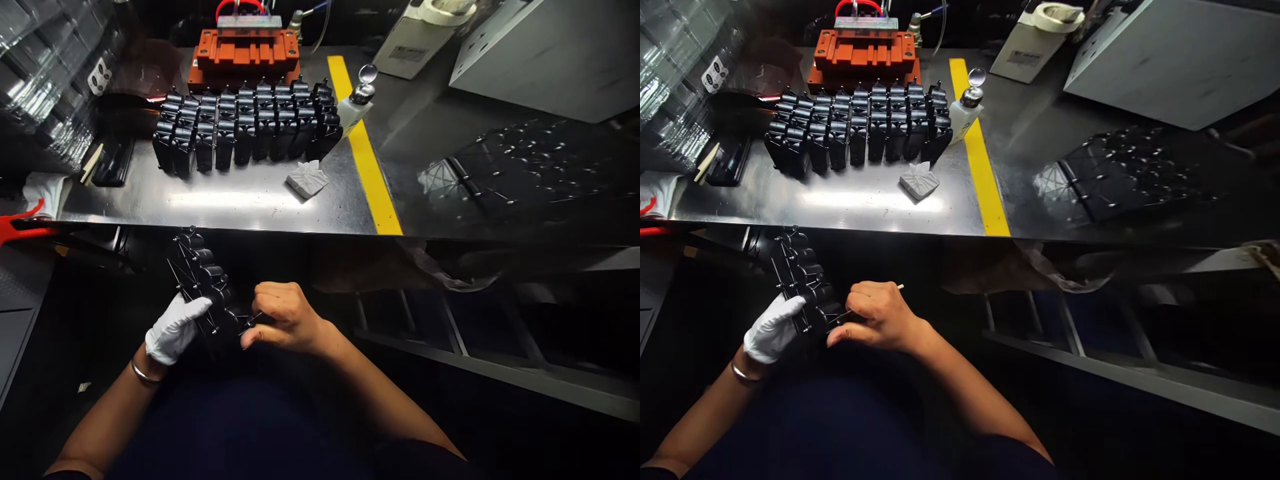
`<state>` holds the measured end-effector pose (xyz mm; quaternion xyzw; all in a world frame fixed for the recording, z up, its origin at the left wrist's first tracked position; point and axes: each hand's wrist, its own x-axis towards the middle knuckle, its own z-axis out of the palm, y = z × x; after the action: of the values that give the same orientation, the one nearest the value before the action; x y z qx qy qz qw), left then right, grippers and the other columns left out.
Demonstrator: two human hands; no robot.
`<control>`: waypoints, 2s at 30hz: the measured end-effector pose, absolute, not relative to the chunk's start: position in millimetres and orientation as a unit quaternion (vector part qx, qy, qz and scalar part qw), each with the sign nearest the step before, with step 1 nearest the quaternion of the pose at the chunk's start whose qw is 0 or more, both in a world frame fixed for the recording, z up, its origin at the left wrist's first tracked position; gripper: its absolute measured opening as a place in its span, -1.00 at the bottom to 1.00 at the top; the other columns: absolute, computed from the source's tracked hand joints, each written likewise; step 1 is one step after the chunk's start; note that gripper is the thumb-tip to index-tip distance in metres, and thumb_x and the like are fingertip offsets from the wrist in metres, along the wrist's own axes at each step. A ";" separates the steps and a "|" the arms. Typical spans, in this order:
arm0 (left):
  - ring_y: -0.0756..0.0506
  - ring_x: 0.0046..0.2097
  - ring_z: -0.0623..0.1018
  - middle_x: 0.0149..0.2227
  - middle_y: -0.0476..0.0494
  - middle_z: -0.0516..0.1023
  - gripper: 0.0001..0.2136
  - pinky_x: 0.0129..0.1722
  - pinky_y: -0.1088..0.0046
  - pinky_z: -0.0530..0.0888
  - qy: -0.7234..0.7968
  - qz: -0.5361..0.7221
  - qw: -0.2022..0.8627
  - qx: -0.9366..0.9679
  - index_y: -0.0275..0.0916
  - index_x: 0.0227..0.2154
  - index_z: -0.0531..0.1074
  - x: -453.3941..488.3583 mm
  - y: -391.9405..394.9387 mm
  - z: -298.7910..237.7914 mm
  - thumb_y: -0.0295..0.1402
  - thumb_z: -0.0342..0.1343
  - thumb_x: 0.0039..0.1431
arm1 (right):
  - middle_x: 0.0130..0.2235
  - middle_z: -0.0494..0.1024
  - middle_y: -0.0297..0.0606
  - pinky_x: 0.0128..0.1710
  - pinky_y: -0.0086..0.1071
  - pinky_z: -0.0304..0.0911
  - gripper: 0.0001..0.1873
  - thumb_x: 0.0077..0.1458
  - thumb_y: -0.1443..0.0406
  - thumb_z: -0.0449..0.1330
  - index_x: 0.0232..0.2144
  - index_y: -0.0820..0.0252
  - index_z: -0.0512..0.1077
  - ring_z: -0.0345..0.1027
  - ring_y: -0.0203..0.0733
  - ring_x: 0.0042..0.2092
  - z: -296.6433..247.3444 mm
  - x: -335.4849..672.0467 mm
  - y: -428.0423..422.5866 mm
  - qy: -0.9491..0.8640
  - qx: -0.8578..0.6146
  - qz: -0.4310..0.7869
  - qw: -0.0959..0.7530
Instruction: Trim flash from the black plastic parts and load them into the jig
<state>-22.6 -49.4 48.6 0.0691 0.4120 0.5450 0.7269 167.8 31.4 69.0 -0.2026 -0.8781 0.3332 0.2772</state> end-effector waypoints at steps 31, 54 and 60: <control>-0.09 -0.22 0.58 -0.29 -0.20 0.62 -0.76 -0.24 0.51 0.51 0.467 0.518 0.700 0.156 -0.33 -0.36 0.57 -41.4 -46.1 35.1 -0.42 0.35 -0.19 | -0.37 0.59 -0.21 -0.36 -0.33 0.37 -0.53 -0.20 -0.03 0.35 -0.32 0.18 0.52 0.46 -0.14 -0.35 31.1 172.6 52.0 -0.542 -0.515 0.538 0.389; -0.02 -0.11 0.58 -0.22 -0.13 0.62 -0.76 0.04 0.46 0.44 0.326 0.541 0.754 -0.180 -0.32 -0.13 0.49 -25.8 -43.3 38.9 -0.50 -0.05 0.25 | -0.38 0.56 -0.22 -0.45 -0.36 0.26 -0.85 0.11 0.27 0.11 -0.36 0.16 0.48 0.42 -0.19 -0.43 32.9 205.3 49.1 -0.765 -0.537 0.221 0.279; -0.10 -0.27 0.60 -0.31 -0.11 0.62 -0.72 -0.19 0.42 0.53 0.378 0.532 0.757 0.015 -0.31 -0.23 0.53 -28.0 -50.0 42.8 -0.48 0.29 -0.10 | -0.34 0.55 -0.26 -0.37 -0.38 0.30 -0.76 0.17 0.17 0.10 -0.15 0.11 0.41 0.44 -0.21 -0.36 50.0 205.9 45.2 -0.806 -0.469 0.287 0.218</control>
<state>-28.0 -50.0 42.8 0.0152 0.3785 0.5325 0.7570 205.9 45.2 50.0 -0.4694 -0.8059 0.2874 0.2183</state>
